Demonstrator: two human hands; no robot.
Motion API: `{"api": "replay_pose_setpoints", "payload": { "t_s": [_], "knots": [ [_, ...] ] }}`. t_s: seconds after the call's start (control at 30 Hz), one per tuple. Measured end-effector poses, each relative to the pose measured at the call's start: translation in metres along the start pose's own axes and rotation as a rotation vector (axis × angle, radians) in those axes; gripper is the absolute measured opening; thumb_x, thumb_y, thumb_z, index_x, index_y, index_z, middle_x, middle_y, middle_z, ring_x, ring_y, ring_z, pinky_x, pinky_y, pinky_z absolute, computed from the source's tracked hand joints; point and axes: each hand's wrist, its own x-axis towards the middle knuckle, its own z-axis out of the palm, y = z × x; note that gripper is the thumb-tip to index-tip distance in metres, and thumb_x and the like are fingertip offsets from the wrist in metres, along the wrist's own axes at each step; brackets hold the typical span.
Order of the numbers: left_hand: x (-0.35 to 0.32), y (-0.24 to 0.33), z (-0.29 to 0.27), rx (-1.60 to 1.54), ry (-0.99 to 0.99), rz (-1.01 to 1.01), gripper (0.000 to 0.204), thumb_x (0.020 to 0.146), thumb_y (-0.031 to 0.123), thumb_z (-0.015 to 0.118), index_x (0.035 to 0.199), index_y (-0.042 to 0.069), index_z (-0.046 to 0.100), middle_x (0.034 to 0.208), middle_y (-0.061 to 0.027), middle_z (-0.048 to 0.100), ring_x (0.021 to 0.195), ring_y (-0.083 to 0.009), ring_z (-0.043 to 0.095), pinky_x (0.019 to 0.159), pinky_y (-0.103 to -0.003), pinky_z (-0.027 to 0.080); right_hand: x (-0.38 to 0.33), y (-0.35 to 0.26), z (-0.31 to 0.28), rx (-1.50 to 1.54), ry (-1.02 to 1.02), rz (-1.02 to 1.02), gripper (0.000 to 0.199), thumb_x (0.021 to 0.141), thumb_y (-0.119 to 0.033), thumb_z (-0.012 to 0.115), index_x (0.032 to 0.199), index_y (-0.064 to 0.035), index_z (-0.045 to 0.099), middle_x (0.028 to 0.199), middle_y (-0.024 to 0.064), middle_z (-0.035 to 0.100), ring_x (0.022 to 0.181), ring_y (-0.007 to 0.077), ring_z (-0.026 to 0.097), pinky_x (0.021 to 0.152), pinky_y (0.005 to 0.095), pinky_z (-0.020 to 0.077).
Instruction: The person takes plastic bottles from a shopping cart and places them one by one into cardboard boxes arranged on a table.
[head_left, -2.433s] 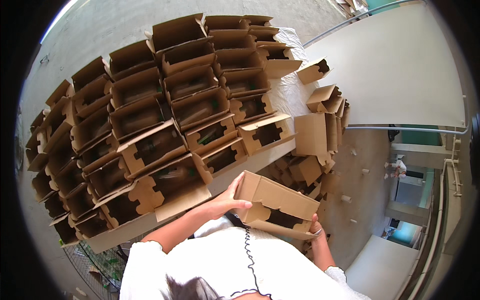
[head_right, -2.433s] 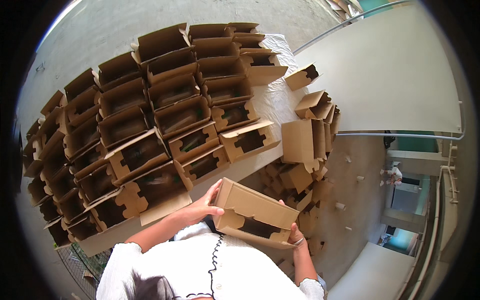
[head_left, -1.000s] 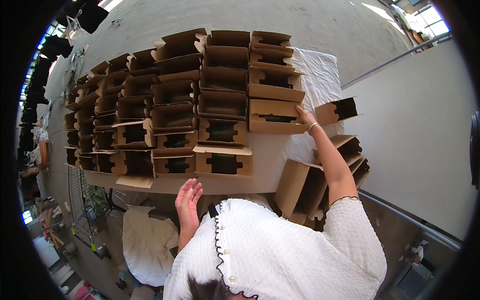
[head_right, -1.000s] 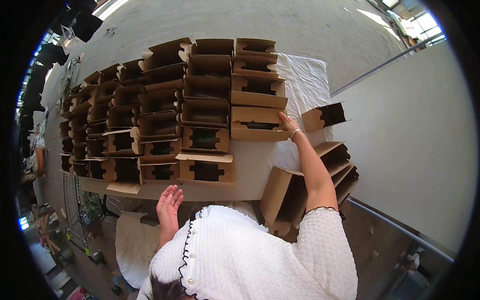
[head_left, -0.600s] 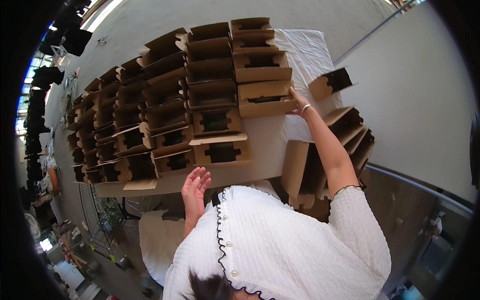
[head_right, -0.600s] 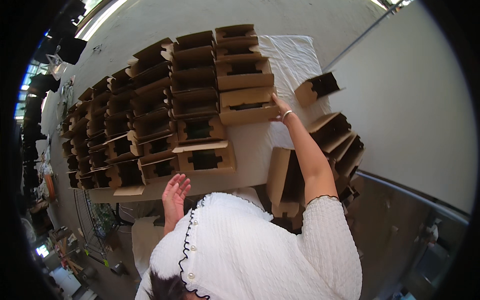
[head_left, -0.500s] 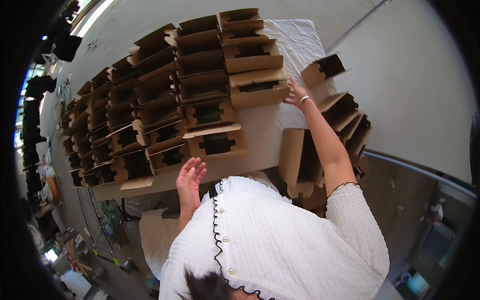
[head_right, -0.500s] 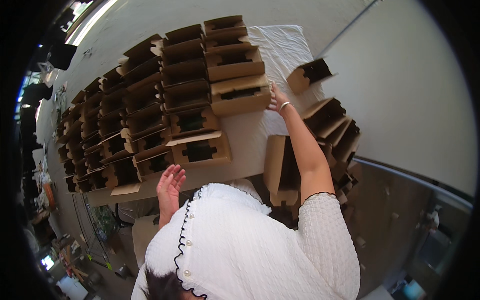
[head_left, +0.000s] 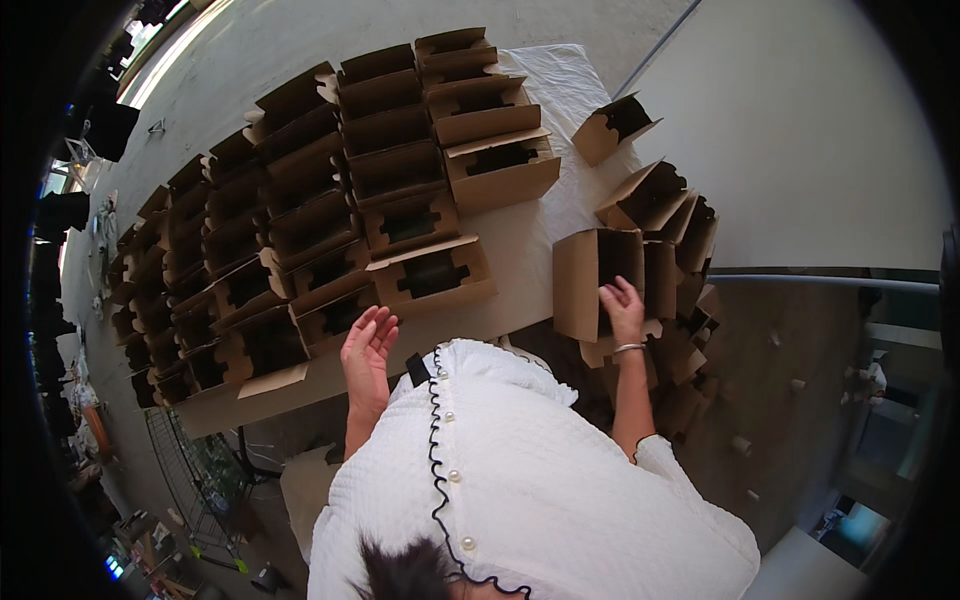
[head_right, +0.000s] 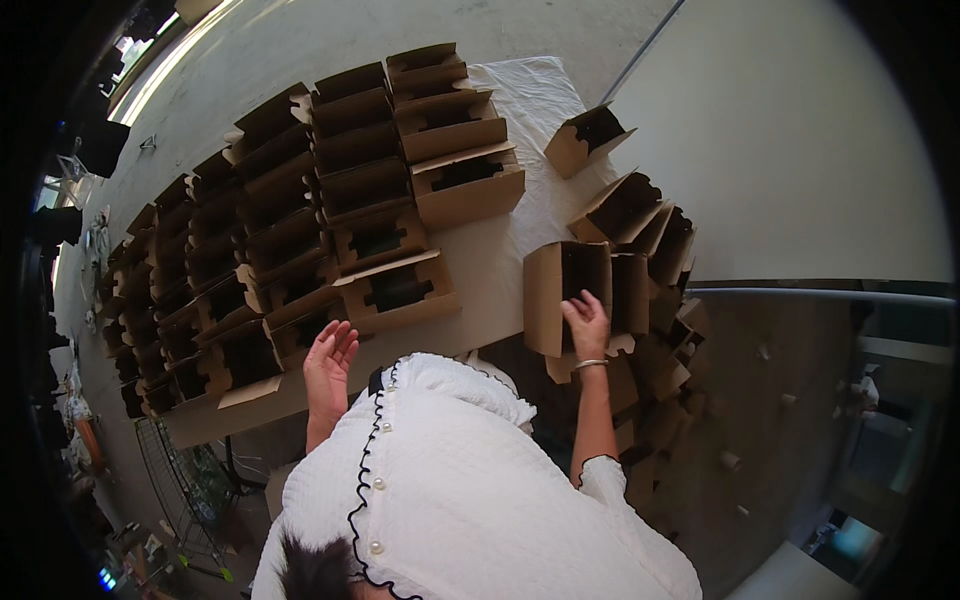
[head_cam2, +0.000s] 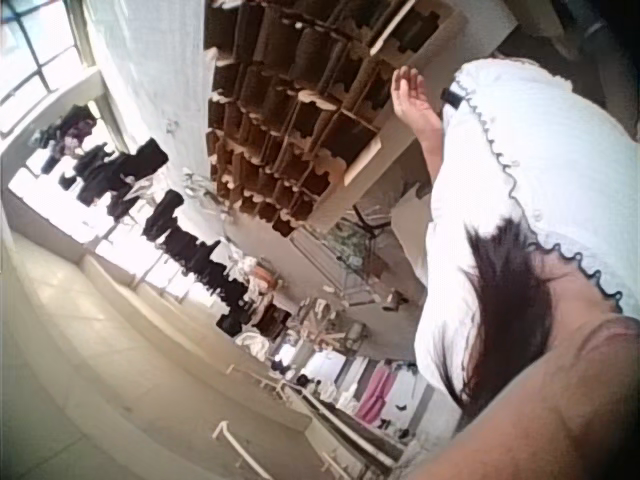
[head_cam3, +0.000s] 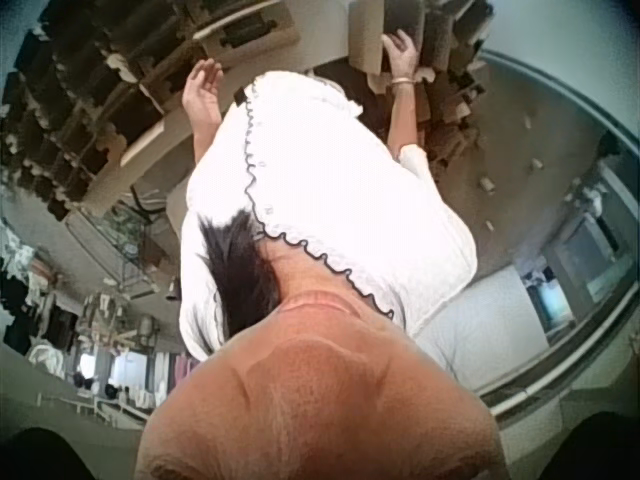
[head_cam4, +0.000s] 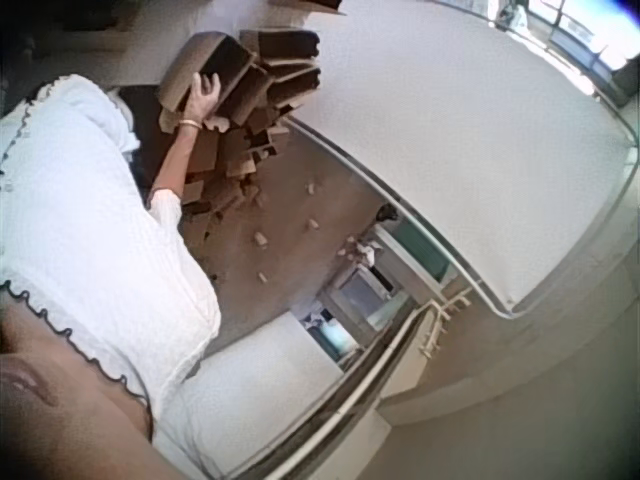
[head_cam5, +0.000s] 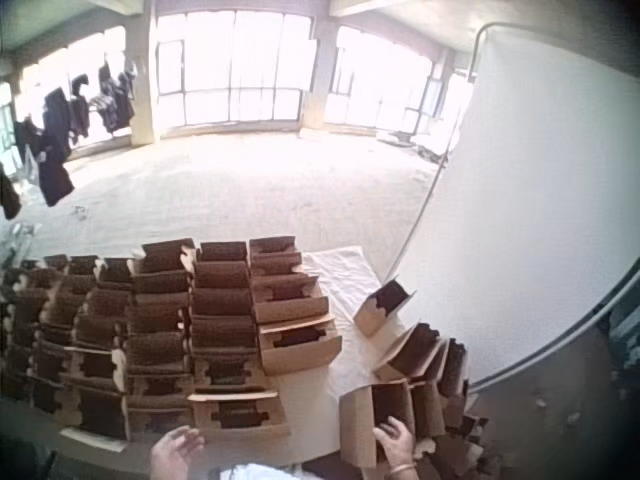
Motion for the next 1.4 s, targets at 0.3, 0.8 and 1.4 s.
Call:
{"api": "replay_pose_setpoints", "payload": {
  "t_s": [0.3,0.8,1.4],
  "knots": [
    [0.007,0.015,0.021,0.16,-0.182,-0.023,0.028,0.095,0.009,0.054,0.122,0.001,0.058,0.118,-0.0128,0.065,0.107,-0.0203,0.064,0.096,-0.031,0.052,0.004,0.033,0.054,-0.522,-0.238,-0.26,0.055,0.08,-0.004,0.064,0.133,-0.0127,0.054,0.104,0.0204,0.069,0.099,0.0352,0.066,0.085,0.0409,0.052],
    [-0.025,0.057,0.01,0.171,-0.205,0.418,0.037,0.097,0.022,0.059,0.127,0.001,0.057,0.125,-0.0098,0.062,0.114,-0.0179,0.058,0.099,-0.032,0.046,-0.121,-0.243,0.151,-0.707,-0.048,-1.151,0.067,0.064,0.012,0.054,0.121,-0.0188,0.07,0.099,0.0103,0.063,0.088,0.0296,0.057,0.081,0.0393,0.0472],
    [-0.282,-0.019,-0.116,0.208,1.289,0.377,0.016,0.091,0.015,0.06,0.081,0.002,0.06,0.066,0.0082,0.041,0.063,-0.0014,0.033,0.052,-0.025,0.026,-0.283,-0.185,0.318,-0.1,-1.821,-1.982,0.061,0.076,-0.012,0.06,0.136,-0.022,0.057,0.107,0.0059,0.059,0.097,0.0205,0.054,0.087,0.035,0.0426]
  ]
}}
